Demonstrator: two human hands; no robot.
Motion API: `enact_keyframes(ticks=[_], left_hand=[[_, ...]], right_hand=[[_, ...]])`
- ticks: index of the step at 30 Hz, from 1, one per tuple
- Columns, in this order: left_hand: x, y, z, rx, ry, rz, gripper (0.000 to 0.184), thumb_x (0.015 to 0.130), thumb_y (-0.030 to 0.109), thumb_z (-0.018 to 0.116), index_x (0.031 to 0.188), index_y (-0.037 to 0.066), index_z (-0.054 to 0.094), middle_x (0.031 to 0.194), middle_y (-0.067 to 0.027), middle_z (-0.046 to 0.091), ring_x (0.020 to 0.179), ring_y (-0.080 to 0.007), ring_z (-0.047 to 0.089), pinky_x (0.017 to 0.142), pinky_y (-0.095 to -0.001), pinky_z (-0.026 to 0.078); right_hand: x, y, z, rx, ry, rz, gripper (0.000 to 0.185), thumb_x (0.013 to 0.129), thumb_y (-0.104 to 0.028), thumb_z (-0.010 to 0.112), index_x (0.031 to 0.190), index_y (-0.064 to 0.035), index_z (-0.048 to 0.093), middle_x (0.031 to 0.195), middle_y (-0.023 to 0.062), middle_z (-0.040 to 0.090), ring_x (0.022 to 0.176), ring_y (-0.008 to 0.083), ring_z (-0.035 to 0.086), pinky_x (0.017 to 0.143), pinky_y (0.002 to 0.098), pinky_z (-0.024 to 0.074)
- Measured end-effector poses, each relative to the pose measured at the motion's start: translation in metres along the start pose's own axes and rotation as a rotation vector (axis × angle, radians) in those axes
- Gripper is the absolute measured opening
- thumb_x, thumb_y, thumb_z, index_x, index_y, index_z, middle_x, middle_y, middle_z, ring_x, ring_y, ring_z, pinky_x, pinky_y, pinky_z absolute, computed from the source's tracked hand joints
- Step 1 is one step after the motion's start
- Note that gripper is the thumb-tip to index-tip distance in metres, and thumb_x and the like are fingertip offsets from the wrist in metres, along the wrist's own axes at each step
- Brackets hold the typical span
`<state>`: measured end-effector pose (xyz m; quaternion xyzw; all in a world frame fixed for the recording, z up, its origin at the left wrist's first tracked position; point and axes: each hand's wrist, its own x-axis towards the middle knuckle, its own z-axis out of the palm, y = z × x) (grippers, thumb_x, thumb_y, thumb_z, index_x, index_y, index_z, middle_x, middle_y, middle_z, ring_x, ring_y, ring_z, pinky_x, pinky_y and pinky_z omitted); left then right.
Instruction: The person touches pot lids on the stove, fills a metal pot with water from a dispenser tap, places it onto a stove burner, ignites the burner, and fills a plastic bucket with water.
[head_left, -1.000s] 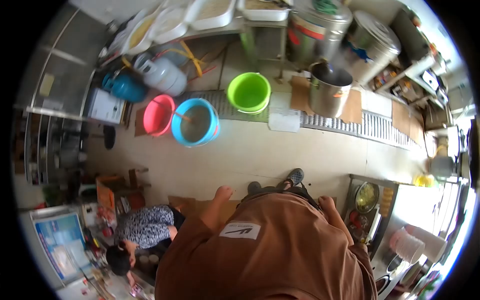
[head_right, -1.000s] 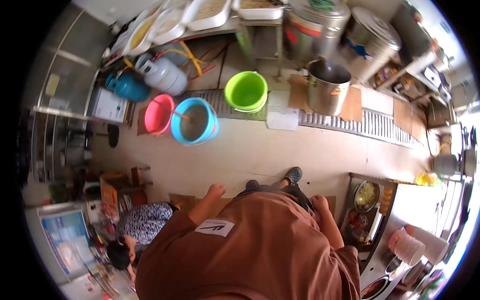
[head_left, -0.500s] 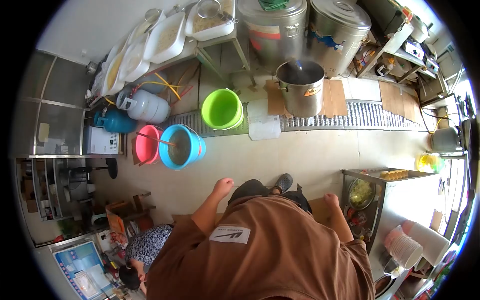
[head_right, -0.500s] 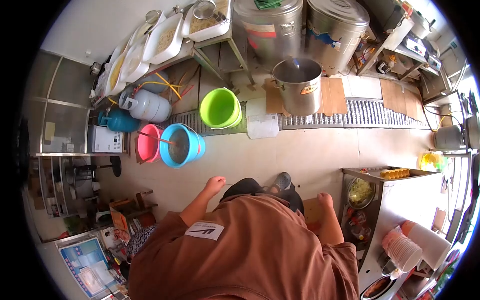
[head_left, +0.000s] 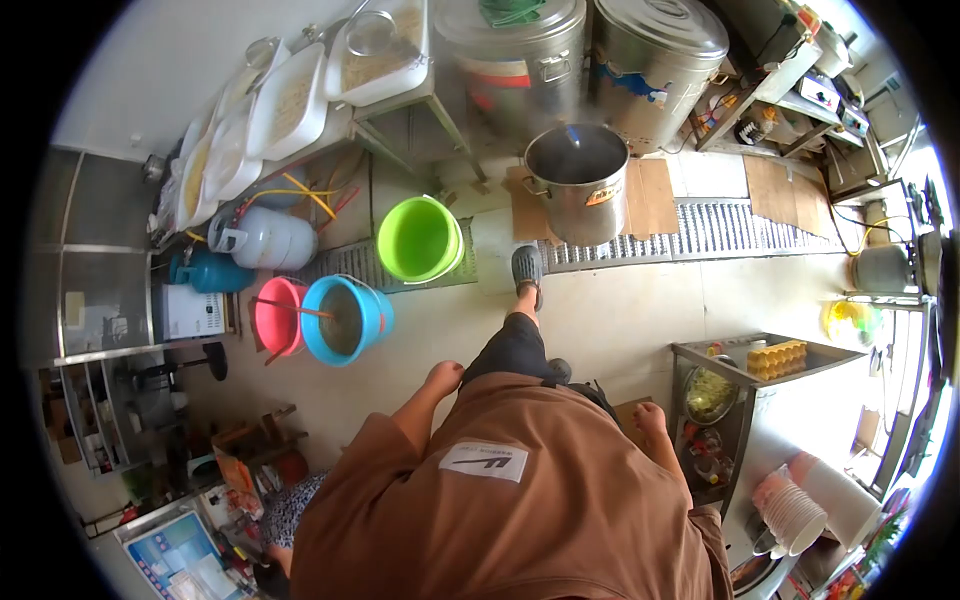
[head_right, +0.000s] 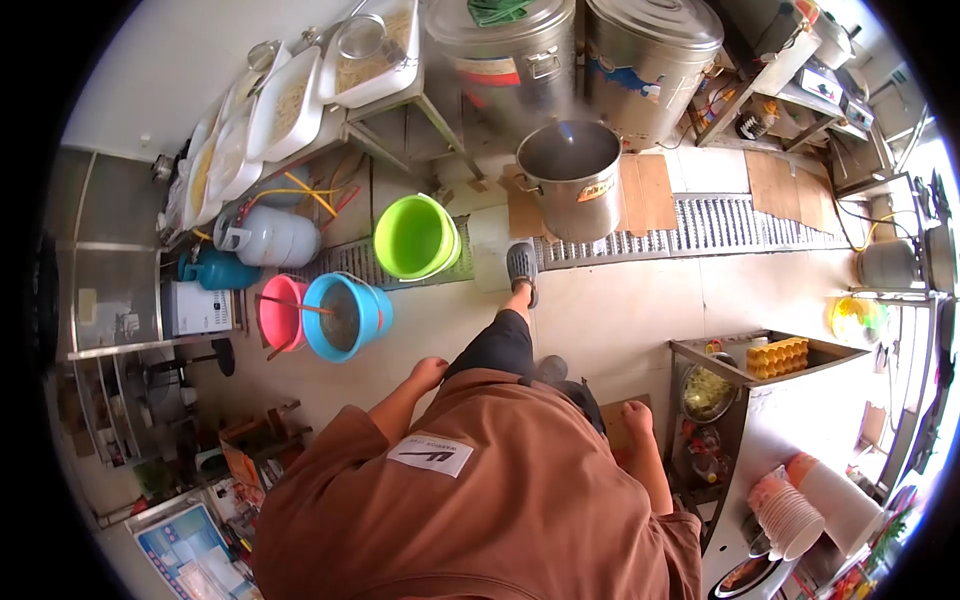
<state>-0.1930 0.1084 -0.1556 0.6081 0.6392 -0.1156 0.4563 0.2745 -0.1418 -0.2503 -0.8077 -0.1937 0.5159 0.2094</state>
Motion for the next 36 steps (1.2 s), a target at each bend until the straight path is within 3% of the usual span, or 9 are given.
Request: enact_keyframes(ticks=[4, 11, 13, 19, 23, 28, 32, 33, 36], left_hand=[[0.070, 0.037, -0.028, 0.062, -0.100, 0.060, 0.026, 0.075, 0.024, 0.049, 0.079, 0.003, 0.064, 0.083, -0.0194, 0.060, 0.080, -0.0355, 0.057, 0.071, -0.0418, 0.044], [0.219, 0.126, -0.103, 0.063, -0.117, -0.029, 0.024, 0.078, 0.025, 0.052, 0.090, 0.008, 0.065, 0.087, -0.0138, 0.064, 0.083, -0.0286, 0.061, 0.075, -0.0379, 0.046], [0.269, 0.160, -0.131, 0.052, -0.161, -0.020, 0.022, 0.078, 0.023, 0.051, 0.088, 0.008, 0.065, 0.086, -0.0127, 0.064, 0.081, -0.0271, 0.061, 0.075, -0.0373, 0.046], [0.366, 0.266, -0.187, 0.119, -0.050, 0.047, 0.024, 0.079, 0.025, 0.047, 0.088, 0.010, 0.064, 0.090, -0.0134, 0.063, 0.086, -0.0297, 0.059, 0.075, -0.0378, 0.046], [0.411, 0.317, -0.169, 0.175, 0.144, 0.131, 0.025, 0.081, 0.028, 0.048, 0.092, 0.012, 0.064, 0.092, -0.0130, 0.063, 0.088, -0.0311, 0.058, 0.076, -0.0390, 0.046], [0.453, 0.383, -0.123, 0.108, 0.256, 0.188, 0.025, 0.082, 0.028, 0.051, 0.093, 0.010, 0.064, 0.092, -0.0138, 0.062, 0.088, -0.0311, 0.058, 0.076, -0.0396, 0.046], [0.520, 0.416, -0.089, 0.188, 0.350, 0.316, 0.026, 0.082, 0.030, 0.052, 0.087, 0.008, 0.064, 0.087, -0.0145, 0.062, 0.084, -0.0318, 0.058, 0.074, -0.0406, 0.046], [0.538, 0.422, -0.082, 0.222, 0.397, 0.284, 0.027, 0.082, 0.031, 0.052, 0.086, 0.007, 0.064, 0.087, -0.0153, 0.062, 0.084, -0.0323, 0.058, 0.074, -0.0409, 0.045], [0.594, 0.440, -0.061, 0.196, 0.453, 0.166, 0.030, 0.082, 0.033, 0.052, 0.085, 0.005, 0.063, 0.087, -0.0165, 0.062, 0.084, -0.0335, 0.058, 0.074, -0.0414, 0.045]], right_hand=[[0.002, -0.034, -0.016, -0.087, 0.130, 0.004, 0.021, 0.083, -0.019, 0.053, 0.087, -0.0002, 0.062, 0.064, 0.0043, 0.058, 0.053, 0.0129, 0.054, 0.047, 0.0258, 0.0432], [0.002, -0.087, -0.009, 0.145, 0.199, 0.347, 0.019, 0.080, -0.014, 0.055, 0.081, 0.0042, 0.062, 0.065, 0.0064, 0.058, 0.055, 0.0129, 0.054, 0.050, 0.0251, 0.0440], [0.023, -0.086, -0.007, 0.087, 0.200, 0.214, 0.023, 0.080, -0.020, 0.057, 0.087, 0.0010, 0.064, 0.075, 0.0107, 0.063, 0.067, 0.0154, 0.059, 0.063, 0.0283, 0.0470], [0.058, -0.330, -0.049, 0.075, 0.202, 0.023, 0.024, 0.082, -0.018, 0.055, 0.095, 0.0009, 0.062, 0.082, 0.0132, 0.064, 0.078, 0.0199, 0.061, 0.070, 0.0296, 0.0470], [0.129, -0.318, -0.057, 0.252, 0.104, 0.036, 0.022, 0.083, -0.014, 0.055, 0.096, 0.0018, 0.060, 0.081, 0.0105, 0.062, 0.076, 0.0149, 0.060, 0.069, 0.0272, 0.0468], [0.216, -0.287, -0.082, -0.037, -0.006, -0.113, 0.022, 0.082, -0.018, 0.054, 0.095, -0.0013, 0.061, 0.083, 0.0161, 0.062, 0.079, 0.0250, 0.061, 0.073, 0.0321, 0.0466], [0.270, -0.268, -0.105, 0.071, 0.067, -0.045, 0.020, 0.082, -0.015, 0.053, 0.094, 0.0000, 0.061, 0.088, 0.0168, 0.061, 0.083, 0.0266, 0.059, 0.074, 0.0324, 0.0454], [0.278, -0.259, -0.107, 0.082, 0.132, -0.129, 0.018, 0.084, -0.009, 0.052, 0.096, 0.0027, 0.059, 0.083, 0.0073, 0.061, 0.073, 0.0125, 0.058, 0.067, 0.0253, 0.0463], [0.291, -0.256, -0.117, 0.070, 0.176, -0.117, 0.017, 0.084, -0.008, 0.050, 0.093, 0.0031, 0.059, 0.082, 0.0076, 0.060, 0.074, 0.0132, 0.058, 0.068, 0.0249, 0.0458]])
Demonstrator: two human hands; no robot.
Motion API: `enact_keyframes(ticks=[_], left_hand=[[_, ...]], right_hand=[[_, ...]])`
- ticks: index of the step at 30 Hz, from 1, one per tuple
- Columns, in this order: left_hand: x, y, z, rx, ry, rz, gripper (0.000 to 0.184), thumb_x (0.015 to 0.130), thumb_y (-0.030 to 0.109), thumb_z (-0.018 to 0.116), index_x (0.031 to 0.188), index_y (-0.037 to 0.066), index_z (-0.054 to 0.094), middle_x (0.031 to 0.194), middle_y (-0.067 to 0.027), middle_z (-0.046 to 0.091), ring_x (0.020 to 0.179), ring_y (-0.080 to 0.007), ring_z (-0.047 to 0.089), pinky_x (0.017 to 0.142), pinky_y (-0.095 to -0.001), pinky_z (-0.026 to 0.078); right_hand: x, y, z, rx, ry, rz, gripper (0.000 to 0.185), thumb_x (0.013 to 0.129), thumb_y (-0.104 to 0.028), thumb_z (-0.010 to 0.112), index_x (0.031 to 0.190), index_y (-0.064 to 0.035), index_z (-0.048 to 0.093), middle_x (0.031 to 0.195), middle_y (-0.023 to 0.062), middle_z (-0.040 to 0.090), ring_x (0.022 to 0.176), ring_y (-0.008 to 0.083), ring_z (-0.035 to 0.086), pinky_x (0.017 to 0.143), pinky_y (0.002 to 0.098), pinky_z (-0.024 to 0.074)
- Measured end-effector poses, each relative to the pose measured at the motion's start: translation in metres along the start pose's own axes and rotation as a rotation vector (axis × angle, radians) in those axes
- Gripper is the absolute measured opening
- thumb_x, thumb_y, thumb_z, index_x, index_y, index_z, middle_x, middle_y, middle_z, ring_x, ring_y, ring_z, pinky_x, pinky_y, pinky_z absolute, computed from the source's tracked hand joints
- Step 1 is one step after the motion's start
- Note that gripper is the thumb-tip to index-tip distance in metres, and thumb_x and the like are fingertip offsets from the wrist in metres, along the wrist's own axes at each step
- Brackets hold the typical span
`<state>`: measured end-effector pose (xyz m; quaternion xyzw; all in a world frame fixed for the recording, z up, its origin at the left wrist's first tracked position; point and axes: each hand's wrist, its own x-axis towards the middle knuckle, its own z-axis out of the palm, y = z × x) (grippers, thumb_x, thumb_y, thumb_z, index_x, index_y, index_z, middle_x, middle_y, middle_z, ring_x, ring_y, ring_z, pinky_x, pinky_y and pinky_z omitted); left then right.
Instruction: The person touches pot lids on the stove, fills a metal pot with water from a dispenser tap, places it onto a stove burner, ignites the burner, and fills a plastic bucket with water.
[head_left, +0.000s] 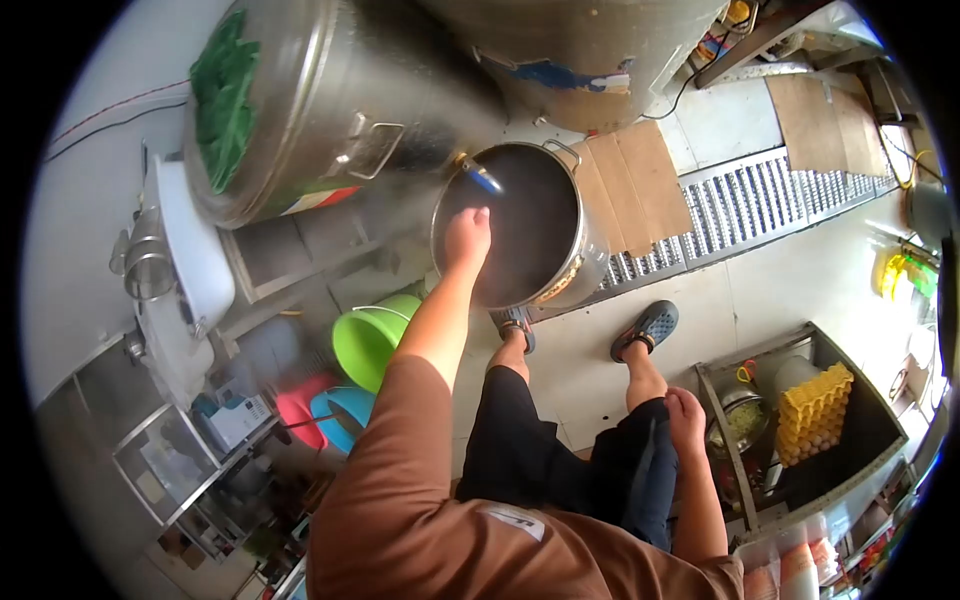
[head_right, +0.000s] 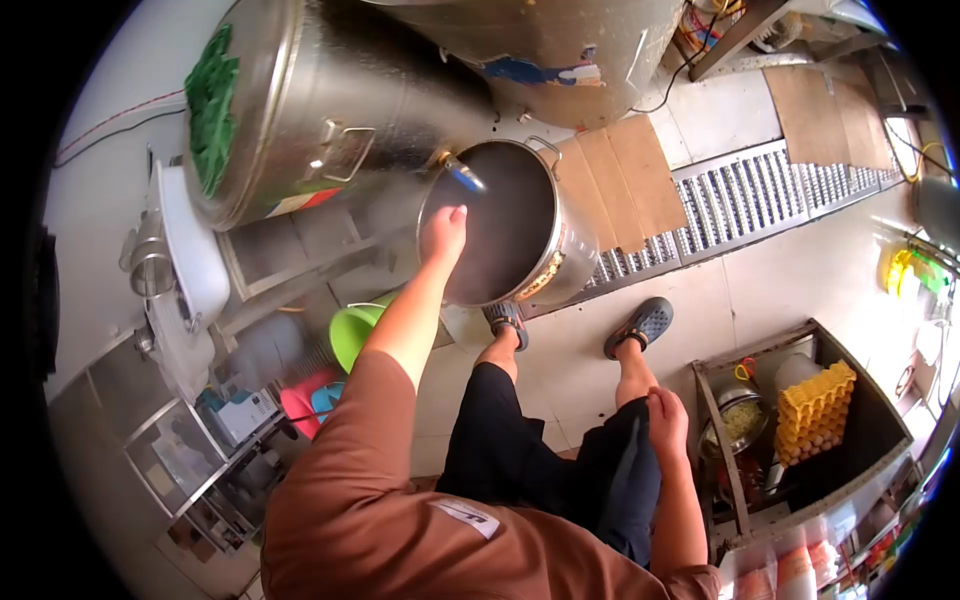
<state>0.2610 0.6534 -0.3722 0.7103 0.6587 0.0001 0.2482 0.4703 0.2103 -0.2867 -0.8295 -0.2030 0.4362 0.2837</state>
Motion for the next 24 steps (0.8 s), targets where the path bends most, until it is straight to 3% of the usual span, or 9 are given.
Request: enact_keyframes(ticks=[1, 2, 8, 12, 15, 18, 21, 23, 24], left_hand=[[0.013, 0.001, 0.014, -0.046, 0.007, -0.104, 0.031, 0.082, 0.034, 0.052, 0.085, 0.004, 0.062, 0.087, -0.0171, 0.062, 0.084, -0.0340, 0.058, 0.074, -0.0416, 0.045], [0.028, 0.001, 0.028, -0.057, -0.002, -0.162, 0.036, 0.081, 0.037, 0.053, 0.084, 0.002, 0.061, 0.087, -0.0173, 0.062, 0.085, -0.0339, 0.058, 0.074, -0.0414, 0.044], [0.068, 0.015, 0.054, -0.141, -0.073, -0.373, 0.039, 0.078, 0.038, 0.057, 0.084, -0.001, 0.060, 0.084, -0.0180, 0.063, 0.081, -0.0327, 0.061, 0.070, -0.0407, 0.045], [0.086, -0.048, 0.078, -0.076, -0.028, -0.354, 0.036, 0.077, 0.034, 0.059, 0.083, -0.002, 0.059, 0.079, -0.0186, 0.062, 0.074, -0.0324, 0.061, 0.067, -0.0400, 0.046], [0.088, -0.066, 0.075, -0.231, -0.031, -0.136, 0.029, 0.077, 0.025, 0.062, 0.076, -0.003, 0.057, 0.066, -0.0115, 0.059, 0.061, -0.0220, 0.057, 0.056, -0.0373, 0.043], [0.085, -0.062, 0.068, -0.337, -0.156, -0.223, 0.026, 0.078, 0.023, 0.060, 0.082, -0.003, 0.057, 0.074, -0.0183, 0.061, 0.072, -0.0310, 0.060, 0.066, -0.0394, 0.045], [0.094, -0.084, 0.057, -0.204, -0.061, -0.060, 0.023, 0.079, 0.022, 0.059, 0.083, -0.001, 0.057, 0.077, -0.0186, 0.061, 0.073, -0.0318, 0.060, 0.066, -0.0400, 0.045], [0.112, -0.106, 0.040, 0.147, 0.010, 0.335, 0.022, 0.080, 0.023, 0.058, 0.082, 0.000, 0.056, 0.078, -0.0175, 0.060, 0.072, -0.0335, 0.058, 0.064, -0.0418, 0.045], [0.120, -0.109, 0.033, 0.152, 0.005, 0.343, 0.022, 0.080, 0.023, 0.058, 0.082, 0.000, 0.056, 0.078, -0.0175, 0.060, 0.072, -0.0335, 0.058, 0.064, -0.0418, 0.045]], right_hand=[[0.001, -0.001, 0.000, -0.006, 0.006, 0.005, 0.016, 0.084, -0.008, 0.050, 0.093, 0.0031, 0.059, 0.081, 0.0076, 0.060, 0.074, 0.0135, 0.058, 0.069, 0.0248, 0.0456], [0.000, -0.004, 0.002, 0.051, 0.006, 0.095, 0.016, 0.082, -0.008, 0.052, 0.091, 0.0025, 0.059, 0.083, 0.0137, 0.061, 0.077, 0.0225, 0.059, 0.072, 0.0297, 0.0460], [0.000, 0.013, 0.042, 0.106, 0.030, 0.174, 0.015, 0.083, -0.007, 0.051, 0.091, 0.0026, 0.059, 0.082, 0.0108, 0.061, 0.074, 0.0190, 0.059, 0.070, 0.0283, 0.0464], [0.003, -0.002, 0.069, 0.168, 0.026, 0.192, 0.015, 0.084, -0.007, 0.051, 0.091, 0.0029, 0.059, 0.081, 0.0109, 0.061, 0.074, 0.0187, 0.059, 0.070, 0.0283, 0.0462], [0.010, -0.025, 0.082, 0.117, 0.017, 0.126, 0.014, 0.084, -0.006, 0.052, 0.092, 0.0030, 0.059, 0.080, 0.0111, 0.061, 0.075, 0.0192, 0.059, 0.070, 0.0285, 0.0458], [0.016, -0.023, 0.099, 0.168, 0.014, 0.115, 0.014, 0.084, -0.006, 0.052, 0.092, 0.0030, 0.059, 0.080, 0.0110, 0.061, 0.075, 0.0195, 0.058, 0.070, 0.0286, 0.0456], [0.025, -0.028, 0.104, 0.183, 0.031, 0.117, 0.014, 0.084, -0.006, 0.051, 0.092, 0.0030, 0.059, 0.079, 0.0112, 0.061, 0.075, 0.0202, 0.058, 0.070, 0.0288, 0.0456], [0.037, -0.017, 0.107, 0.172, 0.034, 0.096, 0.014, 0.084, -0.006, 0.052, 0.091, 0.0030, 0.059, 0.079, 0.0114, 0.060, 0.075, 0.0206, 0.058, 0.070, 0.0290, 0.0457], [0.041, -0.012, 0.110, 0.158, 0.032, 0.079, 0.013, 0.084, -0.006, 0.052, 0.091, 0.0030, 0.059, 0.079, 0.0116, 0.060, 0.075, 0.0210, 0.058, 0.070, 0.0292, 0.0457]])
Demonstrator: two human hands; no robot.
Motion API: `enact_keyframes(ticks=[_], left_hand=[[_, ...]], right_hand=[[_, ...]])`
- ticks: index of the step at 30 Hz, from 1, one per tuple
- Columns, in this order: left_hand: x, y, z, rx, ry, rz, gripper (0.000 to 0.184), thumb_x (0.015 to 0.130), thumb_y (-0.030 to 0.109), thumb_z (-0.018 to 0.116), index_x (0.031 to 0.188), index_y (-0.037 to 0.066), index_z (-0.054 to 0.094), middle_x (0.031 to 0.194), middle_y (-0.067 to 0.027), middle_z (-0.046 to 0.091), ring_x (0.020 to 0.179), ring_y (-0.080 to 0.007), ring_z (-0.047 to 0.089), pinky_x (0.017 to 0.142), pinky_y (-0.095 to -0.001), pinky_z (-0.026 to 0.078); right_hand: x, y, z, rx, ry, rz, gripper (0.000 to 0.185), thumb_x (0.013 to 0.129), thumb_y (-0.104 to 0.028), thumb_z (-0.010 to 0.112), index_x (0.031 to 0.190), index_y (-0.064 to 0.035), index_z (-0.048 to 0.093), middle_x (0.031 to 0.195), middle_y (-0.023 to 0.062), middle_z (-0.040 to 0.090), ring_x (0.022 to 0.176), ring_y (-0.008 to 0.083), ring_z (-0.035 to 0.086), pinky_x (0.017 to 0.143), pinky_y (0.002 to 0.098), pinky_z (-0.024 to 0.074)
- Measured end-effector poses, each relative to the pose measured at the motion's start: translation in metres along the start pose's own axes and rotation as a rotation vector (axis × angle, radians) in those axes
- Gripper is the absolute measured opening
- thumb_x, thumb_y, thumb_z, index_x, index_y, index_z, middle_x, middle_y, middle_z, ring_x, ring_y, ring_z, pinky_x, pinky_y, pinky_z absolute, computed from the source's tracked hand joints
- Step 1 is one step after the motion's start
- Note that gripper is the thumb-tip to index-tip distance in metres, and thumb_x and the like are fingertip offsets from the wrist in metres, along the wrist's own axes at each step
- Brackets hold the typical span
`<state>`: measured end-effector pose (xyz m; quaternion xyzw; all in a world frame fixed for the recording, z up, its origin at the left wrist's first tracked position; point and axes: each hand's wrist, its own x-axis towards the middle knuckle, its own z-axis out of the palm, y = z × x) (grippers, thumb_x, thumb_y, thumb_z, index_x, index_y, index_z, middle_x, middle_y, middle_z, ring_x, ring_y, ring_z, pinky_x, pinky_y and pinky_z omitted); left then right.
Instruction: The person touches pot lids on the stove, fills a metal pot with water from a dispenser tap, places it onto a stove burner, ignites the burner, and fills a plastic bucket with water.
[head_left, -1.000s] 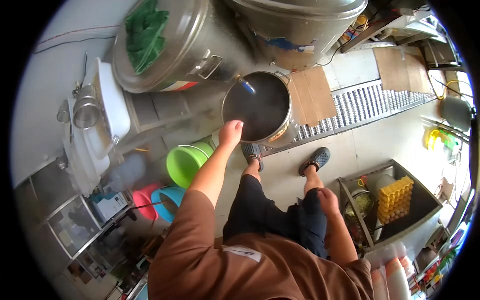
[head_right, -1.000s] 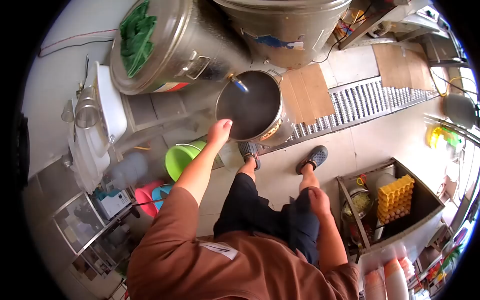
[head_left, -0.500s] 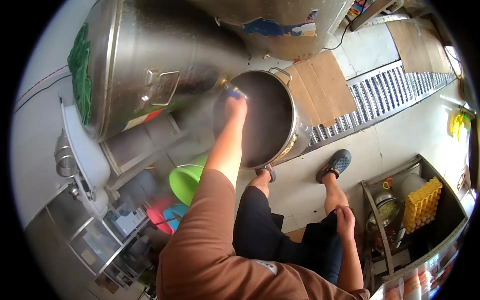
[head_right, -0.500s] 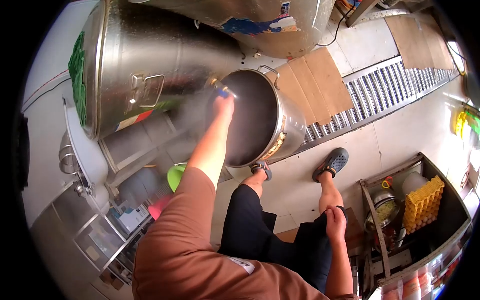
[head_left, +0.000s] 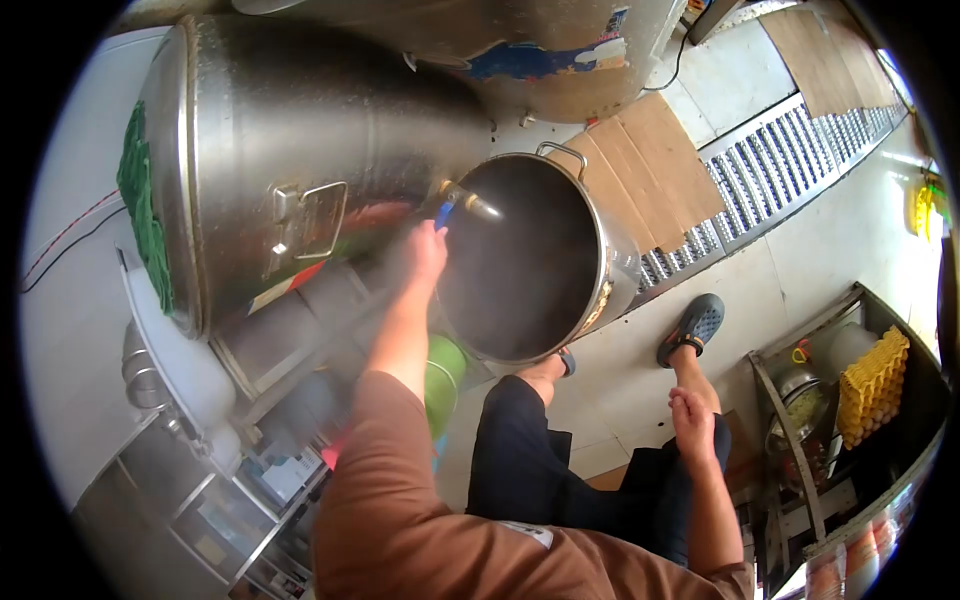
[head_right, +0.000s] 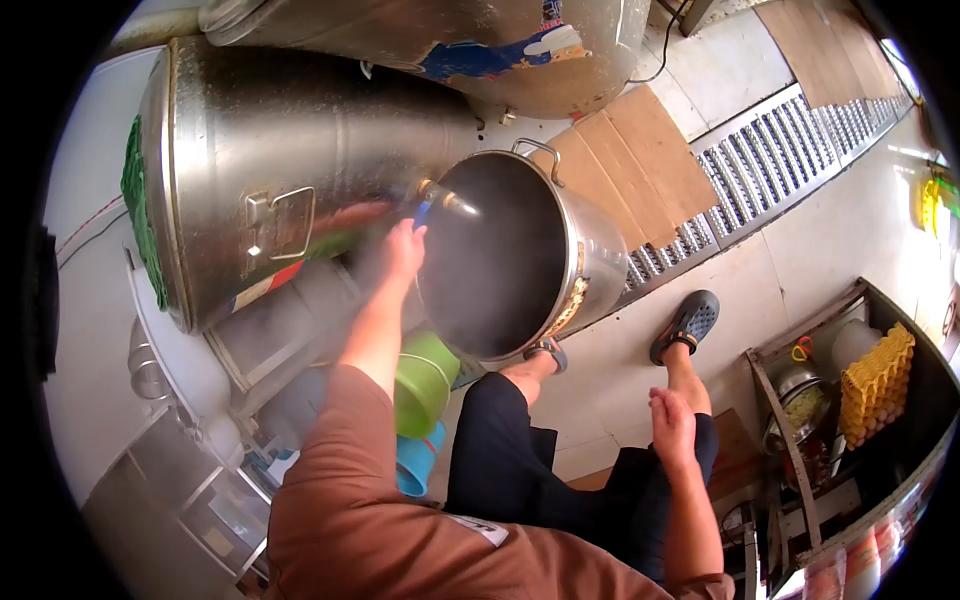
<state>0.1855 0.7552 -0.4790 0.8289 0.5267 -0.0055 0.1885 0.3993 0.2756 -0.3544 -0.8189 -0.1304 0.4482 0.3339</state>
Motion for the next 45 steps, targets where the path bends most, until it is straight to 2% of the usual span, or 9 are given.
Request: enact_keyframes(ticks=[9, 17, 20, 27, 29, 30, 32, 35, 45], left_hand=[[0.005, 0.007, -0.029, 0.268, -0.210, 0.109, 0.032, 0.082, 0.032, 0.056, 0.086, 0.001, 0.055, 0.082, -0.0151, 0.060, 0.076, -0.0325, 0.058, 0.067, -0.0411, 0.045], [-0.146, -0.031, -0.014, -0.246, -0.037, -0.689, 0.060, 0.086, 0.046, 0.045, 0.121, -0.003, 0.043, 0.122, -0.0212, 0.047, 0.114, -0.0309, 0.044, 0.097, -0.0383, 0.032], [-0.194, -0.018, -0.001, -1.201, -0.388, -1.419, 0.052, 0.090, 0.045, 0.036, 0.122, 0.005, 0.043, 0.124, -0.0116, 0.047, 0.115, -0.0267, 0.045, 0.095, -0.0444, 0.035], [-0.201, -0.027, 0.033, -1.829, -0.213, -1.179, 0.034, 0.090, 0.030, 0.040, 0.111, 0.007, 0.051, 0.109, -0.0078, 0.057, 0.098, -0.0215, 0.055, 0.079, -0.0361, 0.047], [-0.212, -0.066, 0.050, -2.473, -0.658, -0.686, 0.028, 0.090, 0.025, 0.039, 0.104, 0.006, 0.054, 0.098, -0.0062, 0.060, 0.082, -0.0179, 0.059, 0.066, -0.0297, 0.050], [-0.211, -0.066, 0.051, -2.473, -0.668, -0.688, 0.028, 0.090, 0.025, 0.039, 0.104, 0.006, 0.054, 0.098, -0.0062, 0.060, 0.082, -0.0179, 0.059, 0.066, -0.0297, 0.050], [-0.181, -0.014, 0.018, -1.616, -0.014, -1.460, 0.025, 0.089, 0.020, 0.037, 0.096, 0.005, 0.056, 0.087, -0.0036, 0.062, 0.066, -0.0137, 0.058, 0.053, -0.0247, 0.049], [-0.185, -0.076, 0.046, -1.701, -0.125, -1.361, 0.028, 0.086, 0.016, 0.035, 0.090, 0.000, 0.057, 0.080, -0.0083, 0.062, 0.069, -0.0188, 0.059, 0.074, -0.0368, 0.052], [-0.185, -0.054, 0.023, -1.609, -0.254, -1.406, 0.028, 0.085, 0.015, 0.041, 0.101, -0.003, 0.055, 0.099, -0.0151, 0.060, 0.090, -0.0268, 0.060, 0.079, -0.0407, 0.050]], right_hand=[[0.144, -0.067, 0.020, -0.178, -0.016, -0.344, 0.013, 0.081, -0.010, 0.053, 0.088, -0.0006, 0.059, 0.081, 0.0175, 0.059, 0.079, 0.0338, 0.056, 0.069, 0.0380, 0.0450], [0.332, -0.137, 0.107, -0.074, 0.094, -0.300, 0.044, 0.086, -0.040, 0.047, 0.099, 0.0006, 0.058, 0.088, 0.0185, 0.062, 0.083, 0.0318, 0.059, 0.075, 0.0389, 0.0441], [0.355, -0.163, 0.117, 0.137, -0.190, -0.043, 0.045, 0.087, -0.041, 0.047, 0.098, 0.0016, 0.058, 0.084, 0.0155, 0.062, 0.079, 0.0256, 0.059, 0.072, 0.0351, 0.0443], [0.358, -0.170, 0.143, 0.309, -0.277, -0.002, 0.038, 0.086, -0.034, 0.051, 0.089, 0.0028, 0.062, 0.072, 0.0116, 0.059, 0.064, 0.0170, 0.054, 0.060, 0.0310, 0.0430], [0.349, -0.170, 0.146, 0.413, -0.255, 0.027, 0.036, 0.089, -0.032, 0.049, 0.088, 0.0031, 0.059, 0.054, 0.0010, 0.042, 0.047, 0.0102, 0.036, 0.046, 0.0268, 0.0300], [0.344, -0.170, 0.145, 0.422, -0.247, 0.061, 0.034, 0.086, -0.029, 0.051, 0.085, 0.0027, 0.064, 0.070, 0.0121, 0.058, 0.057, 0.0172, 0.052, 0.056, 0.0317, 0.0432], [0.336, -0.170, 0.147, 0.389, -0.195, 0.115, 0.034, 0.086, -0.029, 0.051, 0.084, 0.0025, 0.064, 0.069, 0.0120, 0.058, 0.056, 0.0178, 0.052, 0.055, 0.0320, 0.0432], [0.331, -0.166, 0.148, 0.430, -0.092, 0.229, 0.033, 0.083, -0.029, 0.054, 0.079, 0.0016, 0.064, 0.065, 0.0114, 0.058, 0.053, 0.0193, 0.052, 0.053, 0.0330, 0.0432], [0.295, -0.135, 0.125, 0.329, 0.110, 0.394, 0.030, 0.078, -0.028, 0.059, 0.074, 0.0009, 0.063, 0.061, 0.0103, 0.056, 0.052, 0.0188, 0.052, 0.050, 0.0324, 0.0416]])
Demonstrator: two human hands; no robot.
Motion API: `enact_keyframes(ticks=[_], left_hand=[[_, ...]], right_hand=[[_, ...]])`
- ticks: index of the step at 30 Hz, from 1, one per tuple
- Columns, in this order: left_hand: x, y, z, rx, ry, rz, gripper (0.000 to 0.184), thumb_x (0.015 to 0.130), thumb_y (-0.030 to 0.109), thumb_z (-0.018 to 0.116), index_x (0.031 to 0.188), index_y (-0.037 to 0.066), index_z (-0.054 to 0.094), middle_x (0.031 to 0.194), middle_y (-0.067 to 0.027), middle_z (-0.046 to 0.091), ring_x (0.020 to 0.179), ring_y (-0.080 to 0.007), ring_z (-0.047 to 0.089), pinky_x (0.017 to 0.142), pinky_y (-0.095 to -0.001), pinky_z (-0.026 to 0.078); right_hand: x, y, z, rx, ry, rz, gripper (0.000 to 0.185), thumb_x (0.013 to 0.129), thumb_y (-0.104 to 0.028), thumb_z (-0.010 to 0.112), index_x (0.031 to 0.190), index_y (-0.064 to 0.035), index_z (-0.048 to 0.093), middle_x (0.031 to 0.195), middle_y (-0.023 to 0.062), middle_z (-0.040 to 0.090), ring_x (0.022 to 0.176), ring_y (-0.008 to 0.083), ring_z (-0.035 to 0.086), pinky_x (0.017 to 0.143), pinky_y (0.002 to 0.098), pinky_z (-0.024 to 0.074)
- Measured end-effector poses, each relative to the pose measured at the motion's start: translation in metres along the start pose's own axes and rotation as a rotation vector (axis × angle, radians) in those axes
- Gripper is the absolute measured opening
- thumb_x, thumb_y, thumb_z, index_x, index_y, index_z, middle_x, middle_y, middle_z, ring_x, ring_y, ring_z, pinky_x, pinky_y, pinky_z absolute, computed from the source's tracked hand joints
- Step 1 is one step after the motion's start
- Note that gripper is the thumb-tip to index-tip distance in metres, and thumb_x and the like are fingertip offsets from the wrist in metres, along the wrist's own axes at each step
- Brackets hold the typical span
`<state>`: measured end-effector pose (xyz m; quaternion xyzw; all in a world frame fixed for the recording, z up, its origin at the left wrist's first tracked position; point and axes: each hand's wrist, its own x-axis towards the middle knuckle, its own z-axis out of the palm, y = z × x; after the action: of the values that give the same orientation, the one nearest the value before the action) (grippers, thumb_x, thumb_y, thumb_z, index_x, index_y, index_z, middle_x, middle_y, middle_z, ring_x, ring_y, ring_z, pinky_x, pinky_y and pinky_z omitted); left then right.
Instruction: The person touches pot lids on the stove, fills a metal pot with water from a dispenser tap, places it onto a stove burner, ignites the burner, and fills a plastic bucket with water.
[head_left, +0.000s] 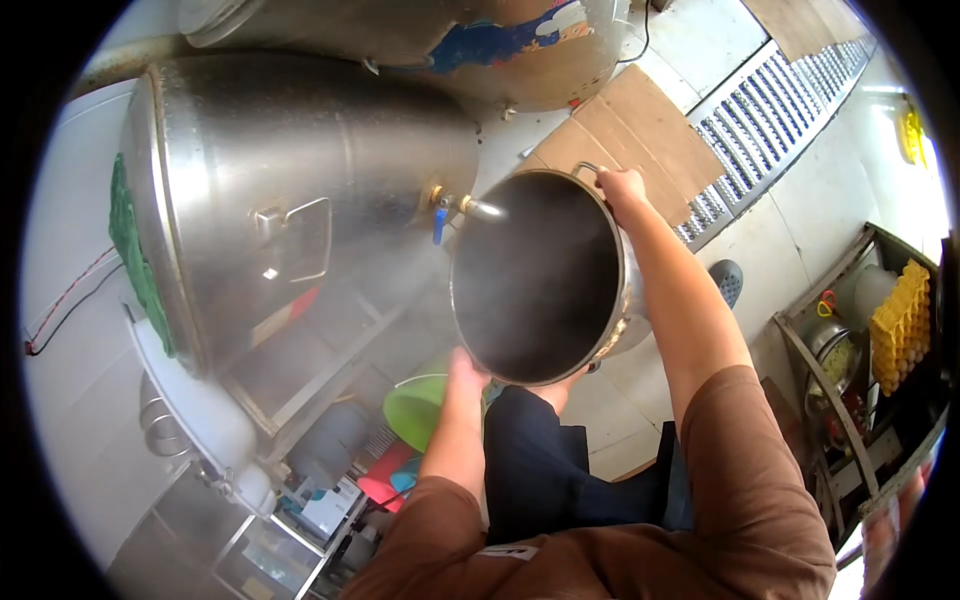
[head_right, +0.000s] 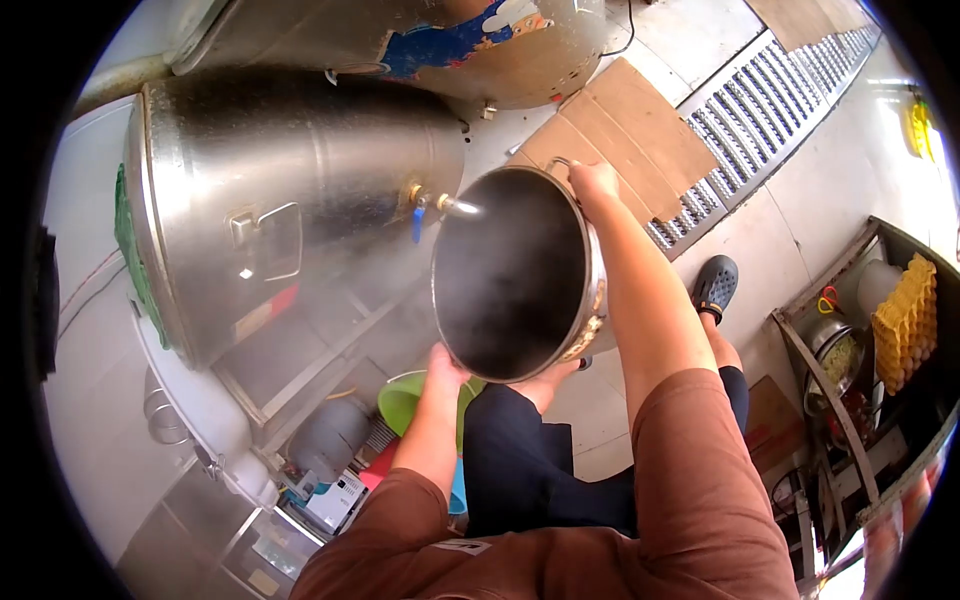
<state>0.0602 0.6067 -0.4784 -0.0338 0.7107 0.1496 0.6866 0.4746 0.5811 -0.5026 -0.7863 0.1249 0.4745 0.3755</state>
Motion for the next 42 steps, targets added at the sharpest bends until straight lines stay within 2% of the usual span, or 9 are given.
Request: enact_keyframes(ticks=[3, 5, 10, 12, 22, 29, 35, 39, 42], left_hand=[[-0.011, -0.015, 0.015, 0.114, 0.098, -0.020, 0.025, 0.083, 0.015, 0.045, 0.099, -0.002, 0.056, 0.099, -0.0144, 0.061, 0.090, -0.0265, 0.060, 0.079, -0.0411, 0.050], [-0.006, -0.024, 0.015, 0.168, 0.011, -0.072, 0.033, 0.088, 0.021, 0.034, 0.107, 0.003, 0.054, 0.108, -0.0115, 0.058, 0.097, -0.0257, 0.057, 0.078, -0.0408, 0.049], [-0.012, -0.055, 0.031, 0.343, 0.031, -0.016, 0.034, 0.089, 0.026, 0.040, 0.110, 0.002, 0.052, 0.111, -0.0138, 0.056, 0.098, -0.0266, 0.056, 0.080, -0.0424, 0.048], [-0.030, -0.073, 0.048, 0.276, -0.057, 0.063, 0.033, 0.089, 0.026, 0.043, 0.110, 0.002, 0.053, 0.108, -0.0139, 0.057, 0.097, -0.0256, 0.055, 0.082, -0.0414, 0.047], [-0.223, -0.126, 0.244, 0.524, -0.168, 0.257, 0.037, 0.094, 0.029, 0.035, 0.111, 0.000, 0.051, 0.105, -0.0129, 0.058, 0.094, -0.0265, 0.057, 0.081, -0.0403, 0.048], [-0.421, -0.172, 0.432, 0.669, -0.239, 0.519, 0.032, 0.094, 0.022, 0.036, 0.097, -0.002, 0.056, 0.088, -0.0124, 0.062, 0.075, -0.0245, 0.062, 0.067, -0.0368, 0.053], [-0.498, -0.191, 0.588, 0.604, -0.554, 0.661, 0.023, 0.091, 0.015, 0.040, 0.088, -0.001, 0.056, 0.082, -0.0115, 0.062, 0.070, -0.0206, 0.061, 0.060, -0.0331, 0.052], [-0.559, -0.217, 0.725, 0.517, -0.795, 0.561, 0.020, 0.087, 0.012, 0.042, 0.087, -0.001, 0.057, 0.077, -0.0086, 0.062, 0.065, -0.0178, 0.061, 0.058, -0.0299, 0.051], [-0.582, -0.218, 0.819, 0.609, -0.954, 0.427, 0.018, 0.084, 0.014, 0.045, 0.081, 0.002, 0.057, 0.073, -0.0070, 0.061, 0.059, -0.0153, 0.059, 0.049, -0.0274, 0.049]], right_hand=[[-0.001, 0.026, -0.031, 0.024, 0.039, 0.037, 0.031, 0.079, -0.029, 0.059, 0.076, 0.0017, 0.062, 0.061, 0.0105, 0.054, 0.049, 0.0177, 0.048, 0.047, 0.0322, 0.0389], [0.001, 0.050, -0.056, 0.063, 0.060, 0.041, 0.031, 0.079, -0.029, 0.059, 0.074, 0.0016, 0.061, 0.059, 0.0091, 0.052, 0.047, 0.0171, 0.047, 0.045, 0.0320, 0.0376], [-0.021, 0.082, -0.125, 0.387, 0.054, 0.125, 0.025, 0.082, -0.024, 0.057, 0.066, -0.0044, 0.056, 0.047, -0.0017, 0.037, 0.039, 0.0101, 0.031, 0.038, 0.0273, 0.0240], [-0.016, 0.111, -0.162, 0.433, 0.008, 0.099, 0.021, 0.079, -0.022, 0.057, 0.073, -0.0021, 0.057, 0.054, 0.0016, 0.044, 0.046, 0.0116, 0.037, 0.041, 0.0269, 0.0276], [-0.103, 0.100, -0.377, 0.796, 0.084, 0.047, 0.016, 0.082, -0.014, 0.049, 0.069, -0.0065, 0.055, 0.051, -0.0044, 0.038, 0.043, 0.0074, 0.033, 0.039, 0.0236, 0.0246], [-0.197, -0.034, -0.571, 1.083, 0.066, -0.093, 0.023, 0.089, -0.023, 0.047, 0.076, -0.0047, 0.054, 0.051, -0.0058, 0.036, 0.042, 0.0056, 0.031, 0.038, 0.0209, 0.0263], [-0.227, -0.174, -0.728, 1.177, 0.168, -0.359, 0.021, 0.089, -0.019, 0.048, 0.077, -0.0031, 0.055, 0.051, -0.0050, 0.038, 0.041, 0.0050, 0.032, 0.037, 0.0199, 0.0262], [-0.258, -0.284, -0.825, 1.096, 0.158, -0.520, 0.015, 0.084, -0.012, 0.046, 0.079, -0.0008, 0.056, 0.054, -0.0023, 0.042, 0.043, 0.0085, 0.040, 0.042, 0.0222, 0.0361], [-0.232, -0.348, -0.896, 1.086, 0.168, -0.601, 0.019, 0.085, -0.015, 0.045, 0.076, -0.0022, 0.056, 0.053, -0.0028, 0.045, 0.041, 0.0066, 0.041, 0.037, 0.0194, 0.0334]])
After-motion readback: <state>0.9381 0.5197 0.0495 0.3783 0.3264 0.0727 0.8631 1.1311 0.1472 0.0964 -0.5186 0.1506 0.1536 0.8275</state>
